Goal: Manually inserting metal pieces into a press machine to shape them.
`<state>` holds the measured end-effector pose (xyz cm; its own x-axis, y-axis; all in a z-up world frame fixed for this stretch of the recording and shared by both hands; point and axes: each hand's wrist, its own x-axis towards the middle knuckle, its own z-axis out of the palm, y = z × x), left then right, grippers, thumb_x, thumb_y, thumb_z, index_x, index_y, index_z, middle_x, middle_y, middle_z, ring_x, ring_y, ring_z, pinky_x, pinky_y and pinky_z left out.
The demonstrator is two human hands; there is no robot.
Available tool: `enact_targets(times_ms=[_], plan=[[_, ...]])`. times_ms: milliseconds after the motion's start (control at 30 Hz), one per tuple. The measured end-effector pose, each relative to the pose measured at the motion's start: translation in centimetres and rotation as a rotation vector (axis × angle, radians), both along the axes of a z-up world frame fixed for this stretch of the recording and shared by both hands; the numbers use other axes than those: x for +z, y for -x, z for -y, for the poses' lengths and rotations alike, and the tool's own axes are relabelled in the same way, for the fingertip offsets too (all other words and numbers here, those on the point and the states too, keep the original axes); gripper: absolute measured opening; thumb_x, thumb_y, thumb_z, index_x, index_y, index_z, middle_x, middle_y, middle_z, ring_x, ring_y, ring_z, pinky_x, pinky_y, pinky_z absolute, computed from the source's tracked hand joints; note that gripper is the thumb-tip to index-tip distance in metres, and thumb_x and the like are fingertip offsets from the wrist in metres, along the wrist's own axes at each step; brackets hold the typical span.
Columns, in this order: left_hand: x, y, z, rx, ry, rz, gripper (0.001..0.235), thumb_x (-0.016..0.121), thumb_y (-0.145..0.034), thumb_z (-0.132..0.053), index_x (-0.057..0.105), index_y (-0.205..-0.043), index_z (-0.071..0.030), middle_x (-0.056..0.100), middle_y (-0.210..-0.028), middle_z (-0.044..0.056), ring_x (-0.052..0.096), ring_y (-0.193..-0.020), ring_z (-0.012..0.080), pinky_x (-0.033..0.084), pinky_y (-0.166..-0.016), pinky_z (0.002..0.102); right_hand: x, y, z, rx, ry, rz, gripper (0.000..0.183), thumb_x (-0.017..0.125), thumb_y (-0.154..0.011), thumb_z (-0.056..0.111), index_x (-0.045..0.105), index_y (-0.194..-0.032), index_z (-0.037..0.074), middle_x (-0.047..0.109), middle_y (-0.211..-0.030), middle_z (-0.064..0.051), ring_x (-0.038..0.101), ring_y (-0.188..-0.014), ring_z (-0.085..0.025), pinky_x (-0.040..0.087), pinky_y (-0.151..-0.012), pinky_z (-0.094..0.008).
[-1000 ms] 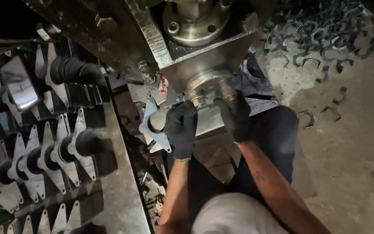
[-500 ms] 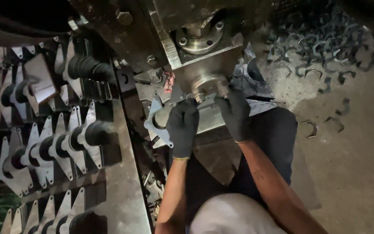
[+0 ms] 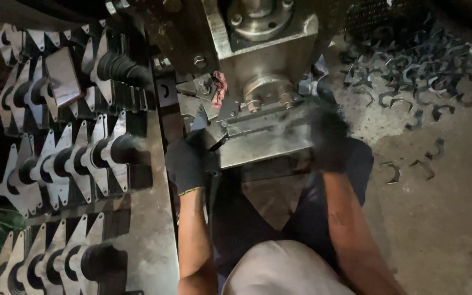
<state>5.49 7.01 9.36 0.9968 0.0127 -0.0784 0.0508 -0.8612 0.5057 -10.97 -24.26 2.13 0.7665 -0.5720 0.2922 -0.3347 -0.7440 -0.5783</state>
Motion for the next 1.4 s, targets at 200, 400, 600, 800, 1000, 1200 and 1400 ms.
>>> enact_targets(times_ms=[200, 400, 600, 800, 1000, 1200, 1400], plan=[[3.6, 3.0, 0.5, -0.197, -0.007, 0.273, 0.027, 0.073, -0.08, -0.026, 0.074, -0.093, -0.002, 0.073, -0.085, 0.024, 0.069, -0.081, 0.0436, 0.052, -0.067, 0.051, 4.3, 2.8, -0.5, -0.075, -0.763, 0.29, 0.021, 0.056, -0.11, 0.019, 0.068, -0.119, 0.005, 0.069, -0.109, -0.021, 0.063, -0.088, -0.033, 0.049, -0.076, -0.04], [1.6, 6.9, 3.8, -0.21, 0.718, -0.027, 0.032, 0.065, -0.1, -0.031, 0.073, -0.091, -0.001, 0.069, -0.07, 0.005, 0.059, -0.063, 0.0109, 0.048, -0.057, 0.031, 1.8, 2.3, -11.4, 0.133, -0.911, 0.061, 0.032, 0.059, -0.108, 0.017, 0.061, -0.138, 0.007, 0.062, -0.139, -0.014, 0.058, -0.124, -0.029, 0.045, -0.101, -0.039], [-1.4, 5.8, 6.7, -0.168, 1.077, -0.286, 0.034, 0.067, -0.099, -0.034, 0.074, -0.092, -0.001, 0.057, -0.063, -0.002, 0.048, -0.053, 0.0069, 0.038, -0.049, 0.028, -2.2, -1.1, -11.5, 0.426, 0.025, 0.027, 0.053, 0.071, -0.088, 0.009, 0.059, -0.139, 0.003, 0.056, -0.142, -0.025, 0.053, -0.128, -0.039, 0.049, -0.098, -0.043], [-3.7, 6.3, 6.4, -0.182, 1.01, -0.172, 0.045, 0.064, -0.108, -0.033, 0.066, -0.08, 0.002, 0.057, -0.062, 0.001, 0.049, -0.055, 0.008, 0.04, -0.051, 0.028, 0.8, -4.2, -10.7, 0.438, 0.36, 0.074, 0.046, 0.073, -0.077, 0.014, 0.063, -0.121, 0.003, 0.062, -0.12, -0.014, 0.058, -0.109, -0.033, 0.053, -0.091, -0.047], [-3.8, 8.3, 5.7, -0.308, 1.038, 0.049, 0.026, 0.055, -0.11, -0.026, 0.065, -0.106, -0.002, 0.065, -0.08, 0.003, 0.057, -0.072, 0.0097, 0.048, -0.065, 0.03, 0.2, -3.1, -11.4, 0.317, -0.979, 0.139, 0.034, 0.061, -0.096, 0.011, 0.06, -0.129, 0.002, 0.056, -0.124, -0.008, 0.058, -0.109, -0.019, 0.055, -0.079, -0.034], [-6.0, 8.5, 5.6, -0.34, 0.913, 0.126, 0.024, 0.057, -0.107, -0.021, 0.068, -0.11, 0.0, 0.065, -0.082, 0.006, 0.063, -0.073, 0.0152, 0.051, -0.069, 0.033, -0.3, -4.3, -10.5, 0.396, -0.366, 0.344, 0.023, 0.061, -0.108, 0.005, 0.064, -0.13, -0.001, 0.063, -0.126, -0.017, 0.06, -0.116, -0.023, 0.052, -0.093, -0.039], [-3.9, 8.9, 5.7, -0.516, 0.827, 0.494, 0.031, 0.06, -0.108, -0.01, 0.058, -0.137, 0.001, 0.065, -0.136, 0.021, 0.064, -0.125, 0.033, 0.052, -0.103, 0.041, 1.7, -3.1, -8.3, -0.045, -1.746, 0.024, 0.056, 0.045, -0.114, 0.06, 0.064, -0.111, 0.007, 0.062, -0.077, -0.008, 0.059, -0.061, -0.021, 0.038, -0.049, -0.035]])
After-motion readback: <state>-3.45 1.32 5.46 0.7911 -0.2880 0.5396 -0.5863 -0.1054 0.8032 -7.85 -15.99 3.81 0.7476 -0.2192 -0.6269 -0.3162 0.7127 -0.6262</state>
